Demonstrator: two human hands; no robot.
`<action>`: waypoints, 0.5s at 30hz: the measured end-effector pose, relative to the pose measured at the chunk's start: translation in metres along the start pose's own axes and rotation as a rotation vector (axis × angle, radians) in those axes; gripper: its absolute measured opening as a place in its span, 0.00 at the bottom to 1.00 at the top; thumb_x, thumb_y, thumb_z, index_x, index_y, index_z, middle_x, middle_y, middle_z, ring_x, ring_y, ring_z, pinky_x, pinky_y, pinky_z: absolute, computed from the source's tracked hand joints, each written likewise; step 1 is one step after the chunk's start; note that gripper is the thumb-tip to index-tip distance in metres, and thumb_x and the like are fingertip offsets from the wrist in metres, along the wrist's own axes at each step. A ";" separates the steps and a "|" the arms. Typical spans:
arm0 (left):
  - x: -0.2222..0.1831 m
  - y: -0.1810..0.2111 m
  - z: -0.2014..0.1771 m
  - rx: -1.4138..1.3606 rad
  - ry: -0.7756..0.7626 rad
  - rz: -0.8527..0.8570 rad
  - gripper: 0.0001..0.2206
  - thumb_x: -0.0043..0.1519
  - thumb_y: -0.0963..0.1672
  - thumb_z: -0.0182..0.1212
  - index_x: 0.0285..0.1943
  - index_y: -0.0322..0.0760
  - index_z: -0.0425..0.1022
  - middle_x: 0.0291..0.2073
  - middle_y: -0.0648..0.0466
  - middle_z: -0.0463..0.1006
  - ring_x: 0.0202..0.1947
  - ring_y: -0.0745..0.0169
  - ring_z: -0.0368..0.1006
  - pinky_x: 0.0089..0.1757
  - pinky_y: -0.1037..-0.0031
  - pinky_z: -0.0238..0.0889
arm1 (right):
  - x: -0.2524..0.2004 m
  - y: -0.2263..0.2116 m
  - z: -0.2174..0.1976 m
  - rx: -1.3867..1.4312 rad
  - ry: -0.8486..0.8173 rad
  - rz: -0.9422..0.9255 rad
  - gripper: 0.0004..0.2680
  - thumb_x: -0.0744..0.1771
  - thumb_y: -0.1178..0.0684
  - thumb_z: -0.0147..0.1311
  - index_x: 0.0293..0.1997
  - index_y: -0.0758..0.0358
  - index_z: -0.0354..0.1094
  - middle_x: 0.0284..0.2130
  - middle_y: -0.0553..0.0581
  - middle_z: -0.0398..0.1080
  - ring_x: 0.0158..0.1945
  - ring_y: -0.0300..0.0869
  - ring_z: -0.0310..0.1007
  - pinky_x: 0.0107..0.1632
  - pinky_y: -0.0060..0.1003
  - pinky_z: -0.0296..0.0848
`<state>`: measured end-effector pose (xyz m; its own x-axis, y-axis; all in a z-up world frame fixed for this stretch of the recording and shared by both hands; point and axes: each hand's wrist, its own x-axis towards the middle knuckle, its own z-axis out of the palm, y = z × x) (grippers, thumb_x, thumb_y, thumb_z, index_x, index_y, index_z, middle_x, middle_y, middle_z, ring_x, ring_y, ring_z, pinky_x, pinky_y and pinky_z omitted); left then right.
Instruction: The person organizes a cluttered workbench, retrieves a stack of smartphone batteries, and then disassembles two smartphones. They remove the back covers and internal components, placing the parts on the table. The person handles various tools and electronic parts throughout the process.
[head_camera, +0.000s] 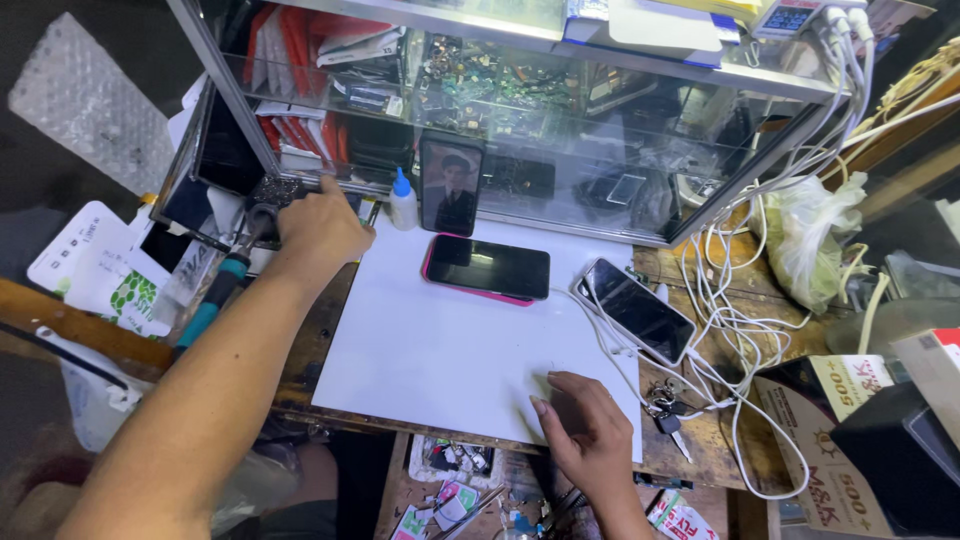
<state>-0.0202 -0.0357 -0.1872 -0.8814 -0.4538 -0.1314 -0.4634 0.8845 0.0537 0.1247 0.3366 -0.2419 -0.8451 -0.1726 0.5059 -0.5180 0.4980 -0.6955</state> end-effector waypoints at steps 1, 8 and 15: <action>0.003 -0.001 0.002 -0.005 0.000 -0.013 0.47 0.53 0.55 0.70 0.75 0.23 0.52 0.52 0.37 0.80 0.52 0.41 0.78 0.49 0.59 0.71 | 0.000 0.000 0.001 0.005 0.000 -0.006 0.10 0.62 0.56 0.66 0.45 0.65 0.75 0.40 0.59 0.78 0.39 0.44 0.81 0.40 0.33 0.77; 0.013 0.003 0.010 0.053 -0.034 -0.029 0.49 0.51 0.55 0.72 0.77 0.27 0.50 0.58 0.36 0.76 0.56 0.42 0.77 0.51 0.59 0.70 | 0.000 0.005 -0.001 0.003 -0.006 -0.064 0.11 0.62 0.56 0.66 0.45 0.66 0.74 0.40 0.59 0.77 0.39 0.45 0.79 0.42 0.34 0.76; 0.016 0.001 0.006 0.051 -0.102 -0.040 0.47 0.50 0.54 0.74 0.75 0.29 0.53 0.57 0.38 0.78 0.57 0.42 0.76 0.52 0.58 0.69 | 0.000 0.004 -0.003 0.003 -0.017 -0.054 0.10 0.63 0.56 0.65 0.45 0.66 0.74 0.40 0.59 0.78 0.39 0.45 0.80 0.42 0.35 0.76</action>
<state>-0.0339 -0.0411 -0.1948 -0.8469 -0.4780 -0.2330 -0.4907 0.8713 -0.0037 0.1228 0.3414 -0.2433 -0.8178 -0.2135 0.5344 -0.5635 0.4853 -0.6685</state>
